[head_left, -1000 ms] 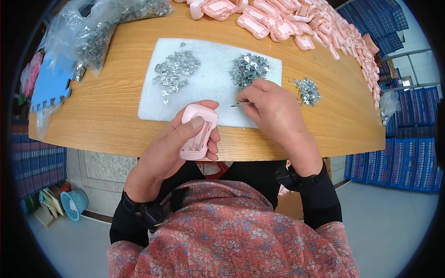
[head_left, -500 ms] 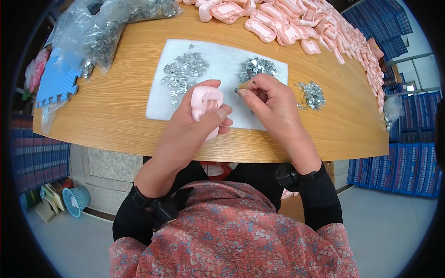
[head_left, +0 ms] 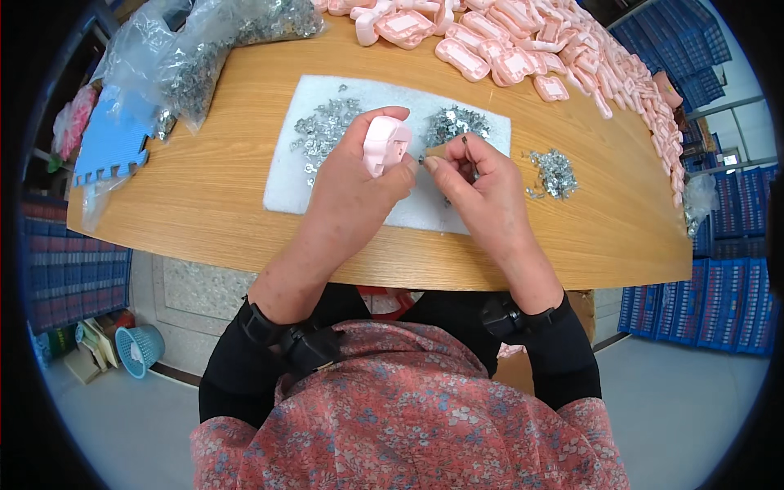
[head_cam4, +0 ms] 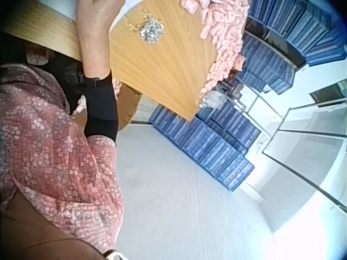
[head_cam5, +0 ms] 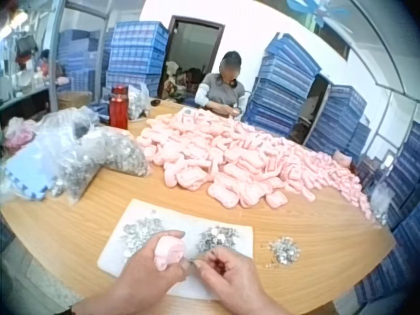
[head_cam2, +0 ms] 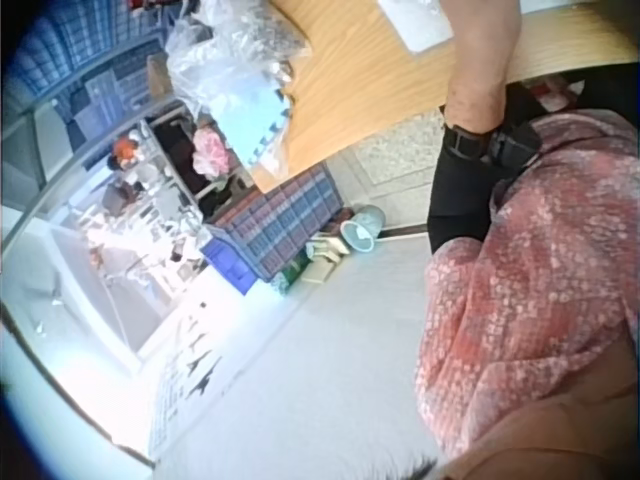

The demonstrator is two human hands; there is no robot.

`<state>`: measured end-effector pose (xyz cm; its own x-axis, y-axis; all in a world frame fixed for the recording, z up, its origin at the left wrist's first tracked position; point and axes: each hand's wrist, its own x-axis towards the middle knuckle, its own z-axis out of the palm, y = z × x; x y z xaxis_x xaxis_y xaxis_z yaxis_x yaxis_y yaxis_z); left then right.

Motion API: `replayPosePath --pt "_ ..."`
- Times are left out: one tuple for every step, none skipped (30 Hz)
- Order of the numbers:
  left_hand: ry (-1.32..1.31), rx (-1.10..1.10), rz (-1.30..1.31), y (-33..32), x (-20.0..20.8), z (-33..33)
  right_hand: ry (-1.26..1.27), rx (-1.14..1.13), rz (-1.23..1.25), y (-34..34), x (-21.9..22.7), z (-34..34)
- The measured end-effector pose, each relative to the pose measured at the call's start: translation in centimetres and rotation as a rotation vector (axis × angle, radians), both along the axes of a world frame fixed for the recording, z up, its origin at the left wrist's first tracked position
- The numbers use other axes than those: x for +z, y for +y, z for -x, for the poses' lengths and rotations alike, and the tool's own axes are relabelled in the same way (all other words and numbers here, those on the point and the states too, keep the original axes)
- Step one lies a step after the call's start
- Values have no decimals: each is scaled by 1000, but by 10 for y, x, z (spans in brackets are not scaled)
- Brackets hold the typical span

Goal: The person uses a small metal tool to insert silver metal components into the slots of pink plastic casings. They handle the parts one at a time, picking up a casing, inserting the metal piece, and placing the finished unit on a pile on the table.

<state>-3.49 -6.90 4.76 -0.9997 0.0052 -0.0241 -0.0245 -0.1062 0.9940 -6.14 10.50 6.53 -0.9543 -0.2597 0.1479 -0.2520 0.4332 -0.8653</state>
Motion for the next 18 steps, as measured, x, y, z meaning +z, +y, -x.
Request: replayPosePath --pt "-4 -5 -7 0 0 0 6 -2 -6 1 0 -1" --pt "-9 -10 -14 1 0 0 10 0 2 1 0 -1" --pt "-14 -17 -24 2 0 0 15 -1 8 1 2 -2" --pt "-20 -21 -34 4 1 0 19 -1 14 1 2 -3" --pt "-26 -25 -44 5 3 -1 12 -10 26 2 2 -4" --pt "-30 -30 -56 6 4 -1 6 -20 38 2 2 -5" --pt "-18 -26 -40 7 4 -1 1 -30 50 3 2 -6" --pt "-7 -23 -23 9 4 -1 8 -35 48 3 2 -7" --pt "5 -17 -7 9 4 -2 15 -39 47 2 2 -8" --pt "2 -22 -21 10 3 -2 21 -42 46 2 2 -9" --pt "-1 -26 -36 10 3 -1 24 -34 40 3 2 -9" --pt "-4 -29 -50 10 3 -2 27 -24 34 4 2 -10" --pt "-23 -39 -87 10 5 -2 30 -15 29 4 2 -10" --pt "-42 -49 -123 9 8 -3 2 -13 81 5 3 -11" --pt "-62 -60 -162 9 10 -4 -26 -12 132 5 4 -13" --pt "-69 -78 -180 7 9 -5 -54 -11 183 6 5 -13" --pt "-77 -95 -199 5 9 -6 -99 18 181 8 6 -13" --pt "-85 -114 -217 4 9 -6 -144 45 179 10 8 -12"
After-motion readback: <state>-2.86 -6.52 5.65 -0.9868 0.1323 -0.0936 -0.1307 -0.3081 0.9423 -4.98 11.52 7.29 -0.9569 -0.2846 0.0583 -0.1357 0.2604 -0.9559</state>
